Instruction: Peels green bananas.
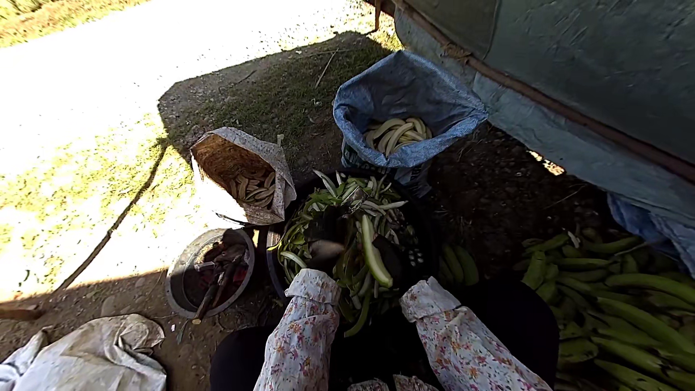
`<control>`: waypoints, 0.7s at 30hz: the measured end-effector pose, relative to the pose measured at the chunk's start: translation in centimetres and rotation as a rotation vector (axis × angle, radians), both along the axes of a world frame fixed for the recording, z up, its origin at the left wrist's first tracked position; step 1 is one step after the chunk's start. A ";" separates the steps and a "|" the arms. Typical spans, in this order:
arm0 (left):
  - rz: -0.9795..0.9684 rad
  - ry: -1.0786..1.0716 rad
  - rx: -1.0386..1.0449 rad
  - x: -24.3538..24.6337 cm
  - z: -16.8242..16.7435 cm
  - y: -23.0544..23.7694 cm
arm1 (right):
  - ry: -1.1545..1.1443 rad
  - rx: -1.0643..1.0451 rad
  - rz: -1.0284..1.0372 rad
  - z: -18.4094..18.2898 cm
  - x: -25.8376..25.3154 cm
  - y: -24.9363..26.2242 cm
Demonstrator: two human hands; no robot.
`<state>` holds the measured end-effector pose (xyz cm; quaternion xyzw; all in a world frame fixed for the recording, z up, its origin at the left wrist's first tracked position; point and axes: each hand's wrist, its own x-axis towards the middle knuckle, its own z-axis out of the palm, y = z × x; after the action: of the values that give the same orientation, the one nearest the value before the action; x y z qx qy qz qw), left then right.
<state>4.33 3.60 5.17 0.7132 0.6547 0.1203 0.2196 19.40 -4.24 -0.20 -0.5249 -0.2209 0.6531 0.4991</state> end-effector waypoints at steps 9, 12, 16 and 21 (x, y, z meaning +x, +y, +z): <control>-0.084 -0.097 -0.025 1.3 -1.2 -8.7 | -0.591 0.099 -0.524 0.6 2.7 6.5; -0.039 -0.108 -0.030 0.9 -1.9 -7.6 | -0.470 0.000 -0.539 2.8 1.1 5.9; -0.014 -0.182 0.092 0.3 -3.7 -3.5 | -0.228 0.071 -0.108 1.4 0.0 3.1; -0.001 -0.040 -0.066 0.5 -1.0 0.5 | -0.326 0.061 0.208 -0.1 1.5 1.6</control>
<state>4.79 4.11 4.17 0.7033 0.6536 0.1128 0.2560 20.91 -2.65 -0.32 -0.5825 -0.3718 0.6005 0.4022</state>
